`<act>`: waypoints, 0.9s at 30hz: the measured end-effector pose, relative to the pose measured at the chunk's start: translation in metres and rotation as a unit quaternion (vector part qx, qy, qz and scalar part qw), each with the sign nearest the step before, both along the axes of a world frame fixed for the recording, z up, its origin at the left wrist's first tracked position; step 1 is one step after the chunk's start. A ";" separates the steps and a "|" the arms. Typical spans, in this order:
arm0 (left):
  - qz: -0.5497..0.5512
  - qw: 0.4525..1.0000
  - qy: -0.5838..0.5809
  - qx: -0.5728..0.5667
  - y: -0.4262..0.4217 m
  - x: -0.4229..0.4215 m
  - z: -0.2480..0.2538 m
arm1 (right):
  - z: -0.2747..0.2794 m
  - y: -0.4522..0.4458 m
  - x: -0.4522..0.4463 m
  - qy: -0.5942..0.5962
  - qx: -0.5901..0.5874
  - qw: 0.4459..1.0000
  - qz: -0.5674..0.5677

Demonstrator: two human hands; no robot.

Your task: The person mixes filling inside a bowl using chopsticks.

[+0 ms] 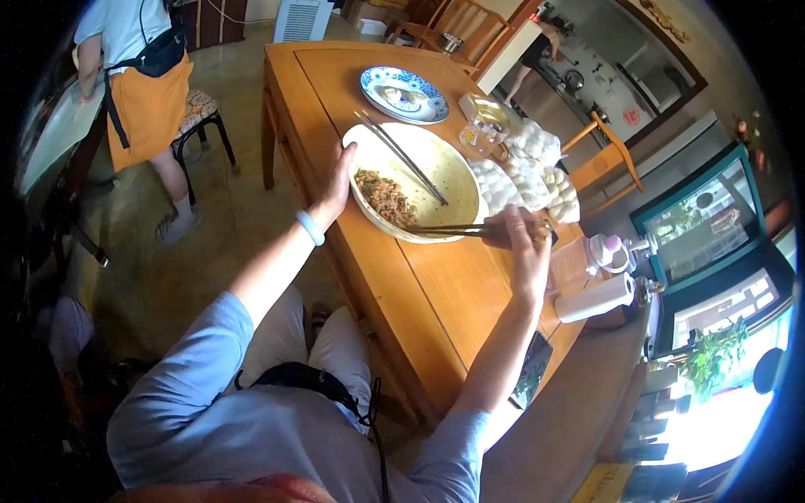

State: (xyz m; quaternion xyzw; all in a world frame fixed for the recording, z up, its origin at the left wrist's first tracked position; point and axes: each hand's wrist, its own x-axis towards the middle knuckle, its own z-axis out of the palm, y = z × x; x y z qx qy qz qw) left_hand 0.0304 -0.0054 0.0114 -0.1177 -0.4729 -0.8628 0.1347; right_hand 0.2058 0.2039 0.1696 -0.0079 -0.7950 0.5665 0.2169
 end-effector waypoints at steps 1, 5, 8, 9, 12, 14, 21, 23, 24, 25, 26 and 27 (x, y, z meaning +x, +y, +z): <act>0.002 1.000 0.001 -0.001 0.000 0.000 0.001 | -0.005 -0.001 -0.004 -0.001 0.000 1.000 0.021; 0.010 1.000 -0.003 -0.007 -0.001 0.006 0.007 | -0.020 -0.018 -0.020 0.027 -0.032 0.999 0.019; 0.002 1.000 0.007 0.008 -0.001 0.004 0.006 | -0.024 -0.020 -0.026 0.046 -0.032 0.998 0.013; 0.003 1.000 0.009 0.005 -0.001 0.003 0.006 | -0.023 -0.020 -0.026 0.058 -0.042 0.997 0.014; 0.004 1.000 0.015 -0.003 -0.001 0.008 0.009 | -0.025 -0.016 -0.026 0.090 -0.066 0.993 0.023; -0.004 1.000 0.015 -0.005 -0.002 0.007 0.008 | -0.029 -0.020 -0.028 0.101 -0.074 0.992 0.030; -0.015 1.000 0.011 0.005 0.000 0.000 0.002 | -0.028 -0.021 -0.030 0.013 -0.025 0.996 0.083; -0.025 1.000 0.003 0.015 0.000 0.000 0.001 | -0.020 -0.015 -0.025 0.014 -0.007 0.998 0.062; -0.028 0.999 0.004 0.019 0.000 0.000 0.001 | -0.016 -0.012 -0.021 0.030 -0.008 0.999 0.043; -0.032 0.999 0.006 0.023 0.000 0.000 0.001 | -0.011 -0.007 -0.018 0.039 -0.022 0.998 0.035; -0.035 0.999 0.007 0.027 0.000 0.000 0.000 | -0.007 -0.003 -0.015 0.047 -0.036 0.998 0.026; -0.032 0.999 0.009 0.029 0.000 0.000 0.000 | -0.003 0.001 -0.012 0.054 -0.038 0.998 0.015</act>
